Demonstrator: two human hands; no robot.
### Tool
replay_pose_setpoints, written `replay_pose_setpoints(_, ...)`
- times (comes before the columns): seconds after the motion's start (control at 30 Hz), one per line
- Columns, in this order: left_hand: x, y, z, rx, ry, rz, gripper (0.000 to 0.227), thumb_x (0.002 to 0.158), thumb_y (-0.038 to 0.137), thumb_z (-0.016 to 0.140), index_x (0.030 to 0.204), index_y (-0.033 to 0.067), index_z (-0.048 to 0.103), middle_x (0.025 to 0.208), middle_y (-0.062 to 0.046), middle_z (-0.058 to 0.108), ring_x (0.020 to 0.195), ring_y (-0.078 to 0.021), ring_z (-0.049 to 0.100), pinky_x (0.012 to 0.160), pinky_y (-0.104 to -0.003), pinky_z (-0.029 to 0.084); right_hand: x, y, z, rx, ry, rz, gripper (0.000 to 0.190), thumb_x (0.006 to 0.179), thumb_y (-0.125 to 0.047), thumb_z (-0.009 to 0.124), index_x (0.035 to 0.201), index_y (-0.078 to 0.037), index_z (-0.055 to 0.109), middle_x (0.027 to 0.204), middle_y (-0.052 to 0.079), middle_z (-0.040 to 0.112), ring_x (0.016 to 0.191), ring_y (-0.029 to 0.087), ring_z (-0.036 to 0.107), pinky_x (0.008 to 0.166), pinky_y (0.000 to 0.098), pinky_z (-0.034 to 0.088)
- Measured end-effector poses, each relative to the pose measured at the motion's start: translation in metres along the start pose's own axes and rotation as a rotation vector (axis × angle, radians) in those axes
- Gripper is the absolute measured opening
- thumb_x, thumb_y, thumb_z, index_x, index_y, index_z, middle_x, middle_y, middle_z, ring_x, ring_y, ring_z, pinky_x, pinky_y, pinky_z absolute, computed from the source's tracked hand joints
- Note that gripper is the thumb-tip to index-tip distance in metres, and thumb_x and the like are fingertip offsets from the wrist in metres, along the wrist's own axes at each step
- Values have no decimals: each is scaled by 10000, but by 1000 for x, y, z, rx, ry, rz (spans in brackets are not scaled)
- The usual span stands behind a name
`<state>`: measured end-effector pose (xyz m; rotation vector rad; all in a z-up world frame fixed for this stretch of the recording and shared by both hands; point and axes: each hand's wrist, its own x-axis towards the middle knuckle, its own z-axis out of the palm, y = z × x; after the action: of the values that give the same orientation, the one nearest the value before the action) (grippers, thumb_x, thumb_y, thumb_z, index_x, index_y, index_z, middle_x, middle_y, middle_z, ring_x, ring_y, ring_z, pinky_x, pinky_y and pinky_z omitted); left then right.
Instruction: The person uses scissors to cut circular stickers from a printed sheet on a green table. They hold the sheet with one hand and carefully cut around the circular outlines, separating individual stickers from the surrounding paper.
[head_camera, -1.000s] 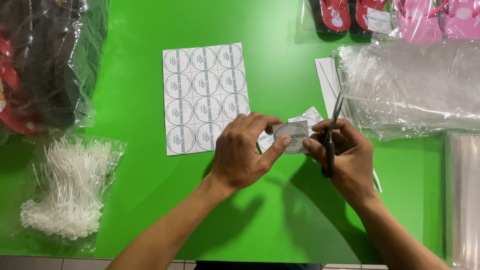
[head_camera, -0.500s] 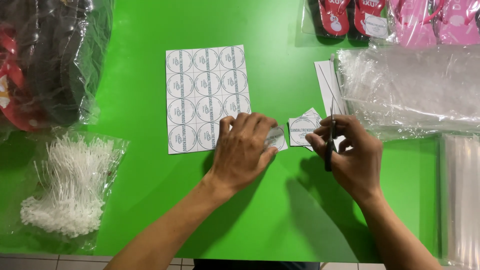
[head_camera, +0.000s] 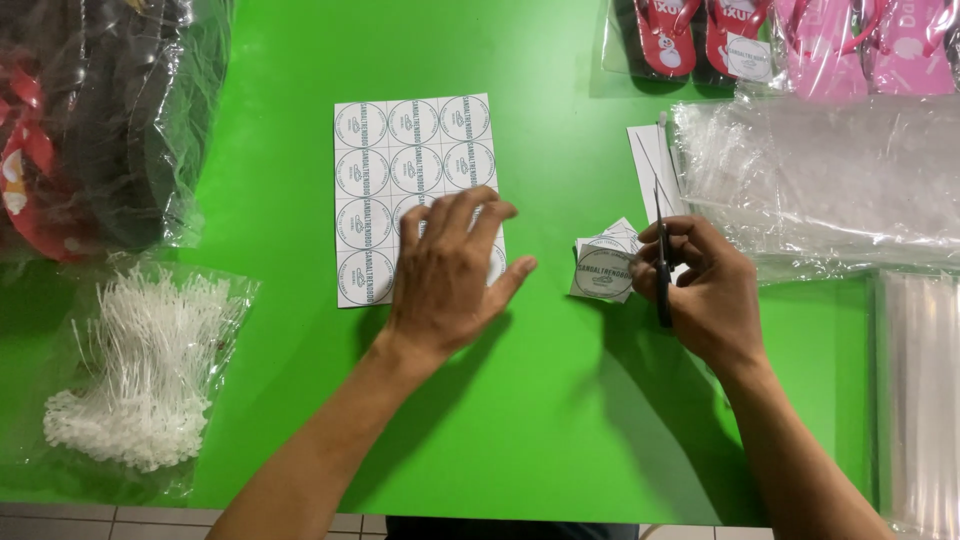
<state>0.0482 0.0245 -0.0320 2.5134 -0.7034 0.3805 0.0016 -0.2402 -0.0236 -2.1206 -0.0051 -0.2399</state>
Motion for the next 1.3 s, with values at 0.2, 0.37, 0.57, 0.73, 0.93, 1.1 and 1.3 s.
replay_pose_setpoints(0.2, -4, -46, -66, 185, -82, -466, 1009, 797, 599, 791, 1507, -23, 435, 1510, -267, 382, 1353, -455, 372, 1091, -666, 272, 3, 15, 2, -322, 186, -233, 333, 874, -187, 871, 1135, -114, 677, 969, 78, 761, 857, 260, 720, 706, 352, 510)
replay_pose_setpoints(0.37, -4, -54, -70, 165, -232, -651, 1076, 761, 620, 817, 1539, 8, 395, 1446, -248, 469, 1329, -438, 444, 1096, -645, 302, -8, -11, 15, -236, 177, -276, 334, 892, -201, 880, 1128, -82, 676, 948, 87, 758, 838, 253, 720, 582, 300, 506)
replay_pose_setpoints(0.57, -6, -54, -53, 132, -252, -579, 936, 786, 492, 845, 1495, 38, 435, 1361, -196, 510, 1249, -400, 528, 1005, -572, 444, 3, -58, 49, -278, -126, -95, 360, 788, -247, 863, 1068, -102, 689, 891, 109, 791, 862, 336, 761, 715, 438, 566)
replay_pose_setpoints(0.73, -7, -53, -56, 109, -258, -583, 855, 818, 466, 833, 1458, 38, 463, 1333, -195, 512, 1215, -377, 561, 958, -527, 493, 24, -84, 72, -143, -347, 243, 392, 775, -350, 821, 1095, -172, 679, 926, 61, 823, 942, 350, 757, 850, 435, 515)
replay_pose_setpoints(0.93, -9, -56, -56, 111, -247, -545, 808, 818, 538, 817, 1389, 46, 526, 1295, -172, 502, 1182, -358, 583, 926, -513, 524, 26, -90, 82, 274, -167, 356, 435, 713, -169, 918, 1073, -119, 679, 901, 111, 794, 737, 200, 730, 566, 283, 587)
replay_pose_setpoints(1.1, -7, -50, -62, 87, -241, -534, 741, 833, 467, 826, 1353, 15, 551, 1277, -180, 490, 1165, -377, 587, 910, -509, 536, 37, -75, 88, 308, -79, 327, 515, 682, -177, 953, 1078, -56, 646, 941, 197, 762, 783, 228, 748, 554, 312, 637)
replay_pose_setpoints(1.3, -6, -49, -67, 59, -226, -538, 712, 841, 421, 832, 1344, -1, 558, 1271, -191, 479, 1144, -380, 597, 884, -502, 556, 36, -76, 91, 355, -59, 203, 402, 751, -36, 797, 1100, -141, 627, 1156, 145, 759, 994, 198, 741, 750, 311, 636)
